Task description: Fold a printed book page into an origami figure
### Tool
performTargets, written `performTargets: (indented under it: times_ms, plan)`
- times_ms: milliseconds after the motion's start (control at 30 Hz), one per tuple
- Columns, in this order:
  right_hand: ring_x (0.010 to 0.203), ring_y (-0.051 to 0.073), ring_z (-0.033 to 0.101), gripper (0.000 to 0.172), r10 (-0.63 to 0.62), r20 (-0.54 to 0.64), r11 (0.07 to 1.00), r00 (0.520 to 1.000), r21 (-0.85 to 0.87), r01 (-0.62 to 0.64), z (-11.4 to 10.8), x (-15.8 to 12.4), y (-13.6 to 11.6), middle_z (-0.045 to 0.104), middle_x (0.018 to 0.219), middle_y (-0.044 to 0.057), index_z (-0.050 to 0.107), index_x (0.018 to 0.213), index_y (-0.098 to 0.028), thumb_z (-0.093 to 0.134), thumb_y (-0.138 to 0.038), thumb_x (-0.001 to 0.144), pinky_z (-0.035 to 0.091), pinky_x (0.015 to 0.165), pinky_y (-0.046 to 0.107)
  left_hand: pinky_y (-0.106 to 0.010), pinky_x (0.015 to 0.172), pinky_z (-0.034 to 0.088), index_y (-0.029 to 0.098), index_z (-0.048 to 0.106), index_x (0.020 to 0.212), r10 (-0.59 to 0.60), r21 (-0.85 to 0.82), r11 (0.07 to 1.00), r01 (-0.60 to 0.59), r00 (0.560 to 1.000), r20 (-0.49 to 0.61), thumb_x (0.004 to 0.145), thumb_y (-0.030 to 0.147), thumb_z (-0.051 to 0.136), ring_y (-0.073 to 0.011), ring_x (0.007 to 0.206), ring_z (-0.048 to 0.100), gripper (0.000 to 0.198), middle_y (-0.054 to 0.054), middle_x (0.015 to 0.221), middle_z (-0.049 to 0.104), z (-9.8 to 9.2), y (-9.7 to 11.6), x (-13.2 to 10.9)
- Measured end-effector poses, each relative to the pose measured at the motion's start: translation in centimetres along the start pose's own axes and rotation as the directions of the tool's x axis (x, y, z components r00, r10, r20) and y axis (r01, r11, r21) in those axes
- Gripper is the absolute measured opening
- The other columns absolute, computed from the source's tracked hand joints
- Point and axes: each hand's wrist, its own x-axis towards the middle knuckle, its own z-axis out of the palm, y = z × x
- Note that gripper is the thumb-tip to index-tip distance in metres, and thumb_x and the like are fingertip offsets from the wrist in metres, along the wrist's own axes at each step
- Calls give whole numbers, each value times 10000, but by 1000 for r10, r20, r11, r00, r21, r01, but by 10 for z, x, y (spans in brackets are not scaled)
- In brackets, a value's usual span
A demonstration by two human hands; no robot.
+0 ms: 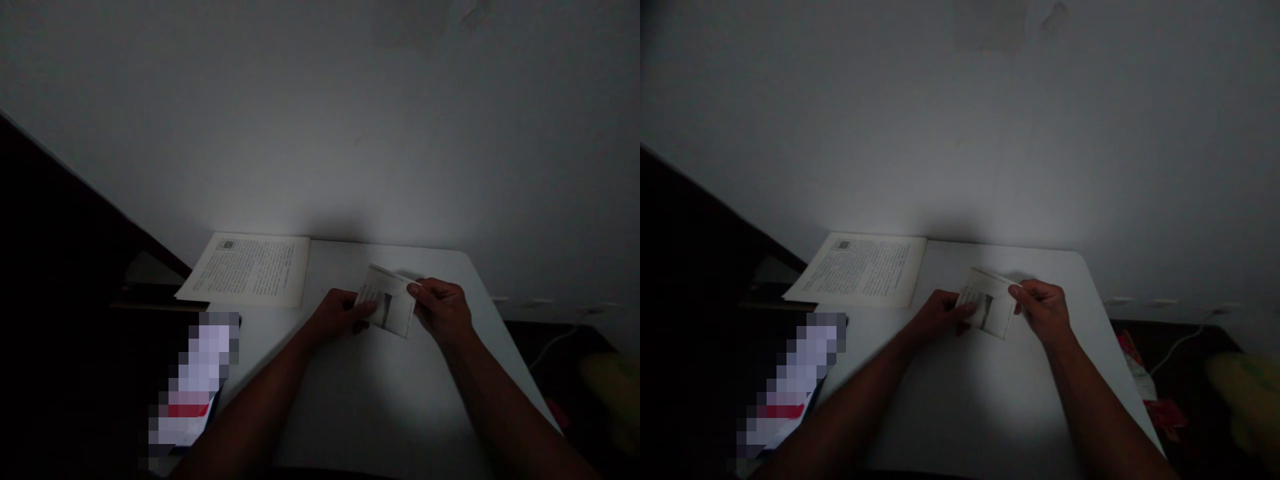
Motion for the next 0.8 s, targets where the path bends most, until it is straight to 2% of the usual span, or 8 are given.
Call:
performTargets:
  times_ms: [133,333,400,467,533,633,700,800]
  plan:
    - [407,104,451,241,-13,12,999,1000,-34,13,1,-1,0,554,466,-9,648,572,-172,755,-365,669,340,405,251,-196,422,360,108,611,615,-50,-9,999,50,998,-35,725,503,639,-74,410,469,411,7,497,542,2,-3,1]
    - [425,104,478,202,14,20,1000,1000,-4,-14,3,-1,-4,565,462,-8,660,581,-172,751,-319,684,366,429,249,-192,409,325,107,589,580,-20,38,999,22,999,-47,756,488,616,-58,391,422,420,15,472,507,-4,1,0]
    - [403,98,470,197,39,-11,996,999,76,-38,5,0,-8,546,433,-20,654,567,-175,761,-307,669,358,413,241,-201,448,364,113,573,592,19,81,997,-12,997,-80,778,474,593,-68,429,449,407,9,495,513,-4,1,-1]
    - [382,86,455,212,90,-57,982,994,169,-79,6,2,-11,519,406,-32,634,536,-175,769,-288,654,346,393,226,-230,543,437,119,598,749,149,173,977,-123,978,-148,754,413,634,-98,548,524,296,-17,634,580,-5,-1,-2]
    - [377,77,452,244,164,-84,962,983,234,-141,5,3,-12,508,399,-32,607,501,-167,773,-274,644,341,378,211,-296,688,487,146,565,1033,370,352,890,-292,912,-179,671,317,712,-158,772,576,426,-75,918,612,-5,-3,-2]
    - [370,62,441,244,280,-72,923,957,293,-248,4,4,-12,512,410,-33,592,502,-155,778,-250,627,333,359,186,-399,869,458,200,415,1289,637,639,627,-445,765,-93,620,213,730,-249,1087,482,739,-144,1249,461,-5,-6,0]
    - [356,50,415,218,362,-29,883,932,330,-333,3,4,-11,493,409,-46,593,525,-151,777,-227,613,318,341,172,-420,909,437,224,434,1291,720,740,486,-465,693,-37,667,183,691,-265,1163,423,676,-141,1301,409,-5,-6,4]
    - [364,69,435,165,492,117,802,862,323,-502,5,3,-14,517,438,-39,603,569,-159,748,-217,621,346,342,188,-419,900,443,245,541,1185,799,795,361,-487,601,5,727,204,666,-260,1165,423,477,-119,1279,437,-6,-5,8]
